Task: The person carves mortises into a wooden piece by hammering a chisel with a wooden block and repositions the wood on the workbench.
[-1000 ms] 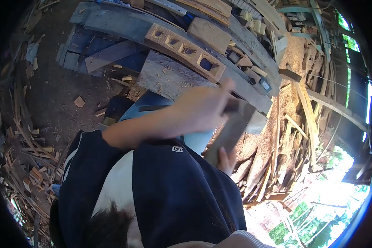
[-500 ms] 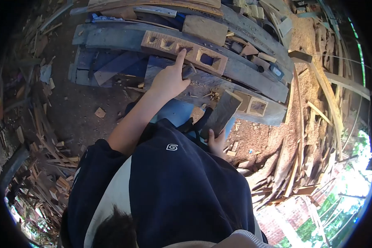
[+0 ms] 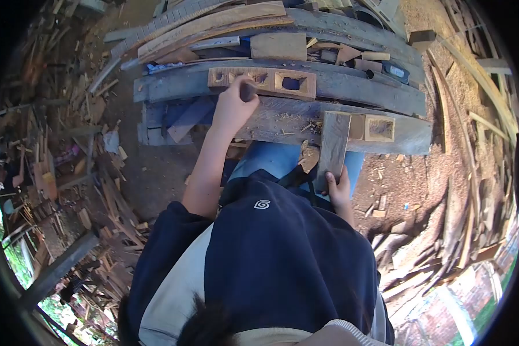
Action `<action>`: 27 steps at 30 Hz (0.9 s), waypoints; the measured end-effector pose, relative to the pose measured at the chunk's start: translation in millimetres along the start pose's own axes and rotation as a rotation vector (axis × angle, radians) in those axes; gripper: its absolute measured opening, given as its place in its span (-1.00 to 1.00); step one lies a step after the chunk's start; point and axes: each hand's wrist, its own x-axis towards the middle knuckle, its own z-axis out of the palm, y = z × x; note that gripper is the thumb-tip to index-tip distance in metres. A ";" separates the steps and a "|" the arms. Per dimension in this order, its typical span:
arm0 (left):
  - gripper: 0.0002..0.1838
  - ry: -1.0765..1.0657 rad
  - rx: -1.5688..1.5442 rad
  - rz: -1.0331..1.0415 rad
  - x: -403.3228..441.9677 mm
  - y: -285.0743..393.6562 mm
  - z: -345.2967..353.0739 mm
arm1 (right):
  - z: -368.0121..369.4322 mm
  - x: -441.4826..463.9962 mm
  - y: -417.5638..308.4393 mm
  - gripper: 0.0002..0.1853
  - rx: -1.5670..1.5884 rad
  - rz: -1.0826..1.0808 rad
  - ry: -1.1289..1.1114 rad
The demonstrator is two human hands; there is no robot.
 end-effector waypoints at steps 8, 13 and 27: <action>-0.02 0.144 0.540 -0.148 18.1 7.6 -44.5 | -1.1 6.0 10.5 -0.64 0.074 -0.127 0.064; -0.13 0.011 0.680 0.055 35.8 -1.3 -60.4 | -4.9 2.5 -0.2 -0.64 0.241 0.008 0.034; -0.47 0.852 1.011 0.846 22.8 87.6 -127.0 | -10.2 3.8 3.1 -0.57 0.260 -0.004 0.024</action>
